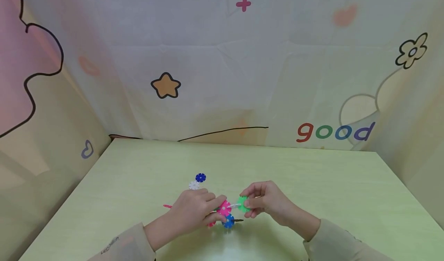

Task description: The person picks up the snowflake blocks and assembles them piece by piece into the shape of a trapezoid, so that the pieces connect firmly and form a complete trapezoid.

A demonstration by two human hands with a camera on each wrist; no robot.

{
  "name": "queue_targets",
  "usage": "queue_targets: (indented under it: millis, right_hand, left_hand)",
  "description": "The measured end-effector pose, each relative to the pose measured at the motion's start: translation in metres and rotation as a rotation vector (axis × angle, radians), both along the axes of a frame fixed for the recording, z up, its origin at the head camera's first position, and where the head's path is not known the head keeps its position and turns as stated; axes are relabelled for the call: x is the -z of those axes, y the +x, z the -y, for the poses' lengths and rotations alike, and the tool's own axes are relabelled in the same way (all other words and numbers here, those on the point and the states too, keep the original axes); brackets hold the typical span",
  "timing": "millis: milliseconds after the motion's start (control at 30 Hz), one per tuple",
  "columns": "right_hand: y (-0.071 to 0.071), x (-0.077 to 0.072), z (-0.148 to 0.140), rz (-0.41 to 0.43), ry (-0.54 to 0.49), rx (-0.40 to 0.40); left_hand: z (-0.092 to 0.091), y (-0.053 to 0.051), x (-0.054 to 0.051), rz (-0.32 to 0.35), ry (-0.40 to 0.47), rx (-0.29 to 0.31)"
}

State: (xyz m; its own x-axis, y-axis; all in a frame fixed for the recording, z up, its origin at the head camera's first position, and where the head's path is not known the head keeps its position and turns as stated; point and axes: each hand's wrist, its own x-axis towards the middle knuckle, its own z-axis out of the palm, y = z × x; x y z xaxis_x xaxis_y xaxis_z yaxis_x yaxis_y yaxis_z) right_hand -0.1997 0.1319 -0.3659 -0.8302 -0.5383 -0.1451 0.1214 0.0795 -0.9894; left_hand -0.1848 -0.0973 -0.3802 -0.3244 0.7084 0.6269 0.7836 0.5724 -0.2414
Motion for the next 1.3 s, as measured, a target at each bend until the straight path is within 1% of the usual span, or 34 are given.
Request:
queue_targets:
  millis: [67,133,233,367,500,567,600,667,733,800,867,1000,1067,1200,1300]
  right_hand:
    - [0.0,0.001,0.0,0.005,0.001,-0.002]
    - [-0.001,0.001,0.001,0.008,0.001,-0.005]
    - [-0.002,0.001,0.0,0.006,0.011,-0.009]
    - [-0.004,-0.003,0.002,-0.003,0.029,0.0]
    - [-0.006,-0.005,0.004,0.001,0.023,0.011]
    - [-0.006,-0.005,0.005,0.001,0.017,0.012]
    - [-0.006,-0.005,0.005,0.0,0.015,0.013]
    - [-0.007,-0.004,0.005,0.0,0.01,0.015]
    - [-0.007,-0.004,0.006,0.003,0.004,0.019]
    - [-0.008,-0.003,0.006,0.005,0.0,0.022]
    - [-0.008,-0.003,0.006,0.01,-0.004,0.024]
    - [-0.009,-0.002,0.007,0.013,-0.007,0.017]
    - [-0.01,-0.002,0.007,0.012,-0.005,0.01]
    - [-0.014,-0.002,0.008,0.004,-0.004,0.019]
    - [-0.018,-0.001,0.008,-0.012,0.002,0.043]
  left_hand:
    - [0.0,0.0,0.001,0.025,-0.01,-0.012]
    - [0.0,0.0,0.0,0.075,-0.03,-0.039]
    - [0.001,0.001,0.0,0.171,-0.065,-0.101]
    - [0.0,0.002,-0.002,0.332,-0.095,-0.172]
    - [-0.002,0.003,-0.001,0.487,-0.08,-0.194]
    - [-0.004,0.003,0.0,0.545,-0.055,-0.195]
    - [-0.005,0.003,0.001,0.562,-0.04,-0.192]
    - [-0.006,0.003,0.003,0.575,-0.013,-0.183]
    - [-0.008,0.003,0.005,0.559,0.004,-0.174]
    - [-0.009,0.003,0.007,0.53,0.015,-0.169]
    - [-0.01,0.003,0.008,0.505,0.017,-0.167]
    - [-0.01,0.002,0.008,0.497,0.005,-0.161]
    - [-0.008,0.001,0.008,0.483,-0.002,-0.157]
    - [0.001,-0.005,0.005,0.45,0.002,-0.189]
    - [0.015,-0.012,-0.002,0.434,0.036,-0.238]
